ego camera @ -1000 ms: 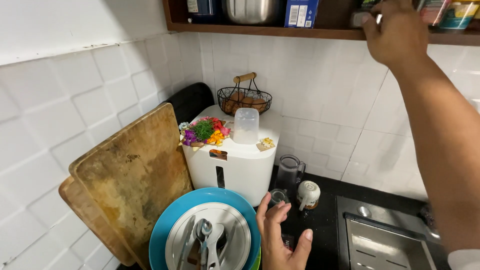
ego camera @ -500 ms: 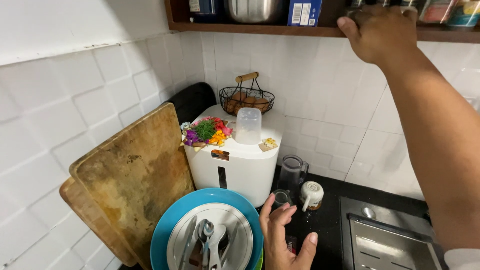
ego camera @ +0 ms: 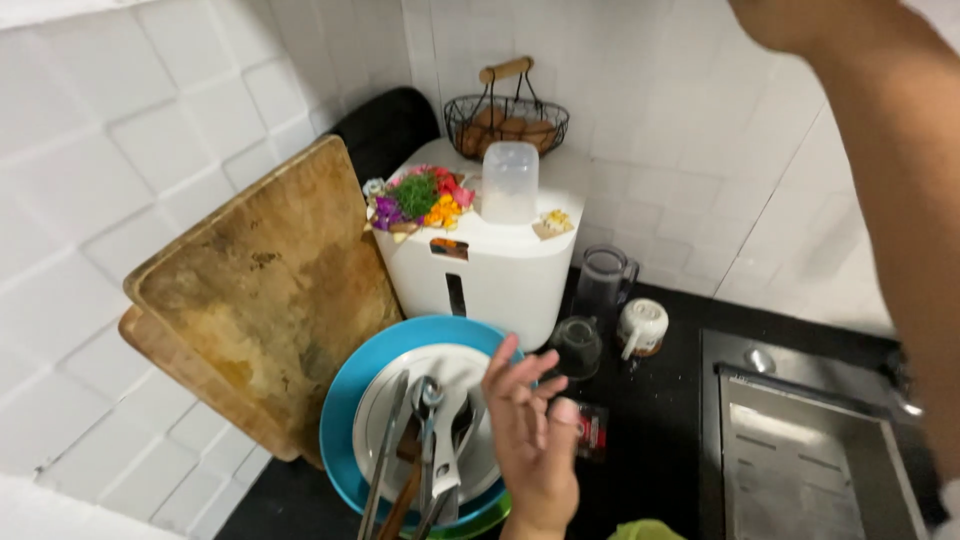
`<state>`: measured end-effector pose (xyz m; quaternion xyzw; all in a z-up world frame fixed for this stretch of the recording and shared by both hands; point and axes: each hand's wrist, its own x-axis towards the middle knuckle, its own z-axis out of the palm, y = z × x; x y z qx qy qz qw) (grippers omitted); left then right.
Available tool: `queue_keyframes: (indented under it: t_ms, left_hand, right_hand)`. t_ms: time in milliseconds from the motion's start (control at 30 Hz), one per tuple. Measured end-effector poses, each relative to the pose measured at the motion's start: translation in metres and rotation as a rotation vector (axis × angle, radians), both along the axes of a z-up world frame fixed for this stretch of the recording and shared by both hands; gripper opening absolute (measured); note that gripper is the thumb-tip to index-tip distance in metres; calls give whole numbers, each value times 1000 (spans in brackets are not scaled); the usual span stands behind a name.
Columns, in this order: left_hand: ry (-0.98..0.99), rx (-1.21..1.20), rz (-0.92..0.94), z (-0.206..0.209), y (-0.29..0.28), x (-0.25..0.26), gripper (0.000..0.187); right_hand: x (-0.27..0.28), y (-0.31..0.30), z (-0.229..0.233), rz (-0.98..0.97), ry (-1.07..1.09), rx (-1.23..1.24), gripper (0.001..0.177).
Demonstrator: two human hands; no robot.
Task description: Organizing kitchen spice jars and wiping down surfaces and a cutting board.
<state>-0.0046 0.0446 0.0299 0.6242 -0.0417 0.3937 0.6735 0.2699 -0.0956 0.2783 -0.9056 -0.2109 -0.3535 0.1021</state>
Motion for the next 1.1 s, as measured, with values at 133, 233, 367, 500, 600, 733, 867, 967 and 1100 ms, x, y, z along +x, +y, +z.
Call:
queue_keyframes:
  t_ms: [133,233,367,500,600,733,867,967,1100]
  left_hand:
    - [-132,-334,-8,-9,8,3,40]
    - [-211,-417,-6,-14,6,3,34]
    - [-268,-440,-41,-13,1,3,31]
    - [-290,-433,-60,-13,-1,-2,31]
    - [-294,-423,-88,-13,-3,-3,33]
    - [-268,-383,-104,-8,-8,-6,35]
    - [-250,-350,-93,-11,-10,-5,34]
    - [-240,-346,-89,-10,-13,-4,31]
    - [-176,-343,-75,-8,-16,-3,30]
  right_hand:
    - [-15,-17,-84,298,-298,-6,11]
    - [-70,-13,-169,662,-343,-48,13]
    - [-124,6,-251,730,259,-89,18]
    - [-137,18,-331,565,594,-231,23]
    - [-144,20,-351,464,759,-217,76]
    - [-127,7,-358,296,1013,-202,89]
    - [-109,-20,-331,334,826,59,37]
    - [-80,-58,-256,351,618,264,33]
    - [-48,-115,-88,389,231,510,54]
